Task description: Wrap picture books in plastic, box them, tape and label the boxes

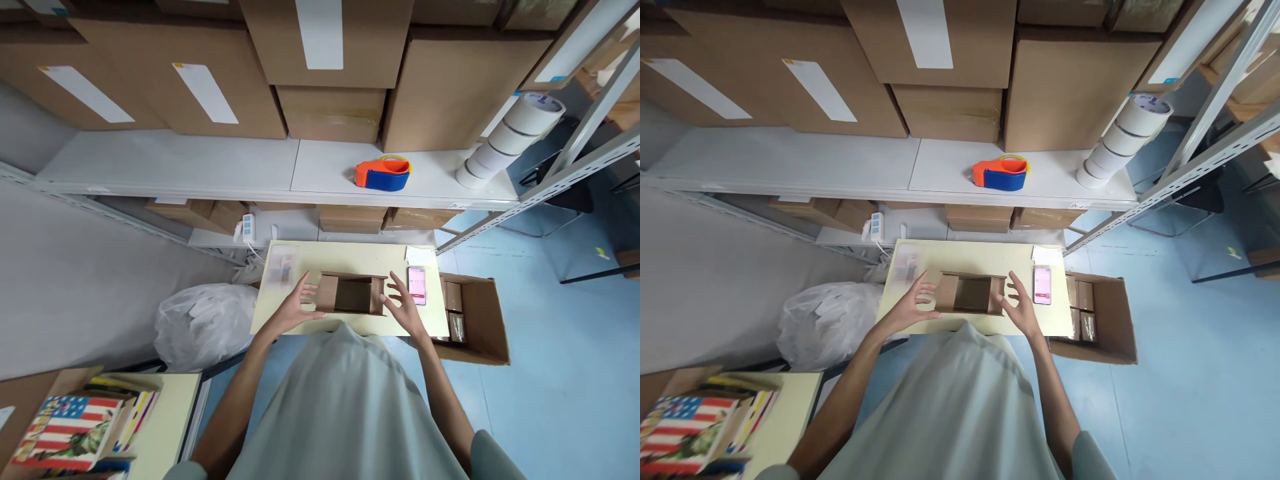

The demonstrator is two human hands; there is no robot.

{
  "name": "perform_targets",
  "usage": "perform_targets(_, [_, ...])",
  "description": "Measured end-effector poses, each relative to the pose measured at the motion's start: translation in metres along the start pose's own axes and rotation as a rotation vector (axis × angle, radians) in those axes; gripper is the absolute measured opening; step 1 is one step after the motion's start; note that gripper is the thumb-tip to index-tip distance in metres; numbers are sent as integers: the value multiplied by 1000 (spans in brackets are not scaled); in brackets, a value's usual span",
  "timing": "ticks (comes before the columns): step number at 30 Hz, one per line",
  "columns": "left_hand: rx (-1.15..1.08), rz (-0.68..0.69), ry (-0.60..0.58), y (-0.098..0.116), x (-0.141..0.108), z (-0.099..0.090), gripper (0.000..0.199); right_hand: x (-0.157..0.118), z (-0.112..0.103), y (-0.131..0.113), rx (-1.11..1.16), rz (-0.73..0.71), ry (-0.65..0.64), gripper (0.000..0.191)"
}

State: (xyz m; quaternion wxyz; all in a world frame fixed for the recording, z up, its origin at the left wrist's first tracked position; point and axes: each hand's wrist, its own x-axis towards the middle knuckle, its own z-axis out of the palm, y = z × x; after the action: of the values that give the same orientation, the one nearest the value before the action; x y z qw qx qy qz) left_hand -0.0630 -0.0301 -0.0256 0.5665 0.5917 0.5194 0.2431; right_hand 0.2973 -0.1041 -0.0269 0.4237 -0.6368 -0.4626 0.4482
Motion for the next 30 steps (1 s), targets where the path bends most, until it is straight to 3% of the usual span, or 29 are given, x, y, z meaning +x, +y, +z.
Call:
perform_targets(7, [69,-1,-18,10,12,8,134,3,8,-6,-161,-69,-64,87])
perform_targets(13, [169,14,-74,13,8,11,118,-3,10,5,-228,-115,-96,83])
perform_targets(19, [249,-9,-73,13,2,10,112,1,16,19,-266,-180,-82,59])
perform_targets(25, [310,47,86,0,8,22,70,9,5,13,-280,-217,-59,36])
perform_targets(30, [318,133,241,-12,21,37,34,2,9,16,-182,-98,-8,41])
